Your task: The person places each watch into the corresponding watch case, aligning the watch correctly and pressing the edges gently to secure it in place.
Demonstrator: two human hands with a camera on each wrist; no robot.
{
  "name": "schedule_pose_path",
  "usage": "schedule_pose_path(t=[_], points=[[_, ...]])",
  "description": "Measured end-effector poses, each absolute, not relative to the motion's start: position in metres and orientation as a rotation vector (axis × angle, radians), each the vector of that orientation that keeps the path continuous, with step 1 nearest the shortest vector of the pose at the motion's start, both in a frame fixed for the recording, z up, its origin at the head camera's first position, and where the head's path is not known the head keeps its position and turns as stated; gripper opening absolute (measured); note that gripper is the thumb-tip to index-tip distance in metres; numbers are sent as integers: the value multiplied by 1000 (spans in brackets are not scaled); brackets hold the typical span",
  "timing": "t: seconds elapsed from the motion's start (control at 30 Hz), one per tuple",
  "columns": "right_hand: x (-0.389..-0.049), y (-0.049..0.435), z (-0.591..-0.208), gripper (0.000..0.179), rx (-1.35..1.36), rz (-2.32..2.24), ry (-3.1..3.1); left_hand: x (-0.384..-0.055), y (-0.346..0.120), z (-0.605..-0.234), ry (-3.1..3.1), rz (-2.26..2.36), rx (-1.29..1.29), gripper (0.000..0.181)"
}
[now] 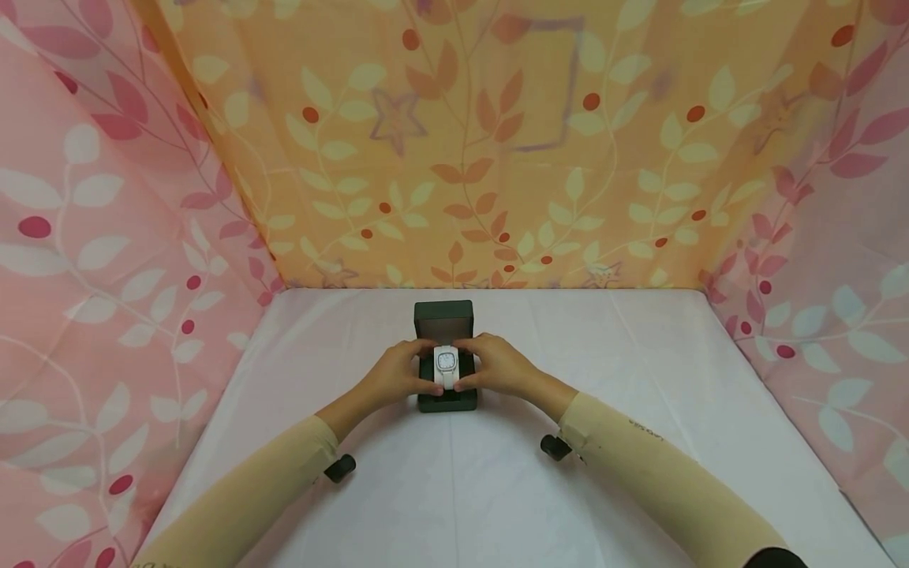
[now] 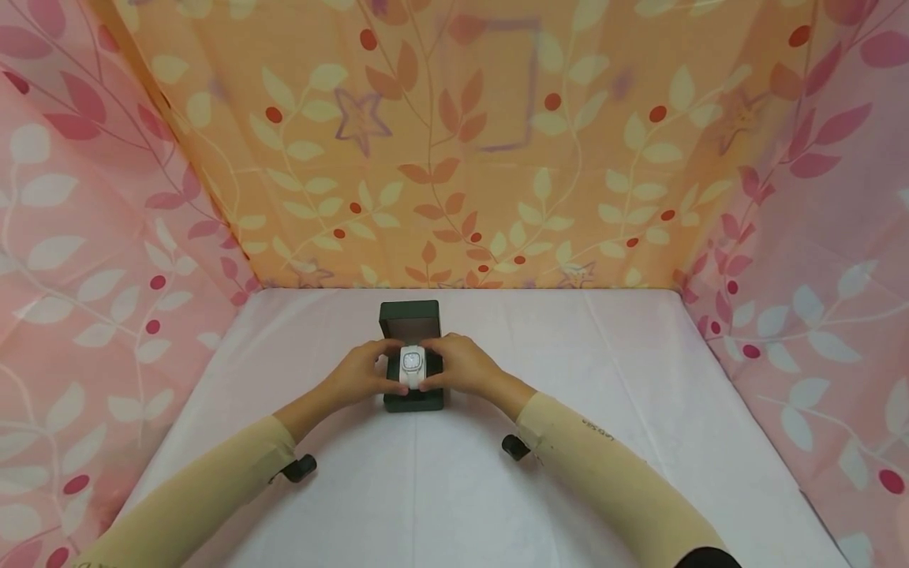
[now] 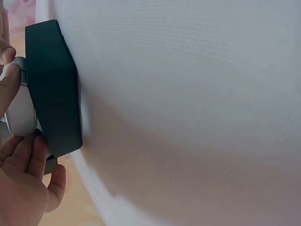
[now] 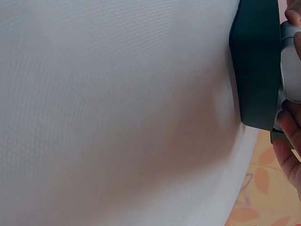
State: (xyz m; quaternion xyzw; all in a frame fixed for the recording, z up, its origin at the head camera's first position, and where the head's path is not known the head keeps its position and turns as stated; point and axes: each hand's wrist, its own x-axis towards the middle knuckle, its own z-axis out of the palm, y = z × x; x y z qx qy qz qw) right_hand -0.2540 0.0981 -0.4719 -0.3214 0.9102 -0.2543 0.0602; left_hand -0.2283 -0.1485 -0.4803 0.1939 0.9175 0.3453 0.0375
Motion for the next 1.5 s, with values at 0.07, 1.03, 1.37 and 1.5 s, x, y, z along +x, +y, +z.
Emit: schedule_pose_path(t=[0.07, 1.03, 1.37, 1.5], points=[[-254, 98, -473, 81, -969, -767, 2753, -229, -149, -482, 2814, 1058, 598, 79], [-253, 96, -480, 79, -1014, -675, 2807, -229, -150, -485, 2806, 1006, 598, 76], [-253, 97, -484, 77, -1016, -708, 2815, -229, -148, -485, 2814, 997, 590, 76], [-253, 98, -483, 75, -993, -754, 2784, -229, -148, -485, 2800, 1005, 578, 75]])
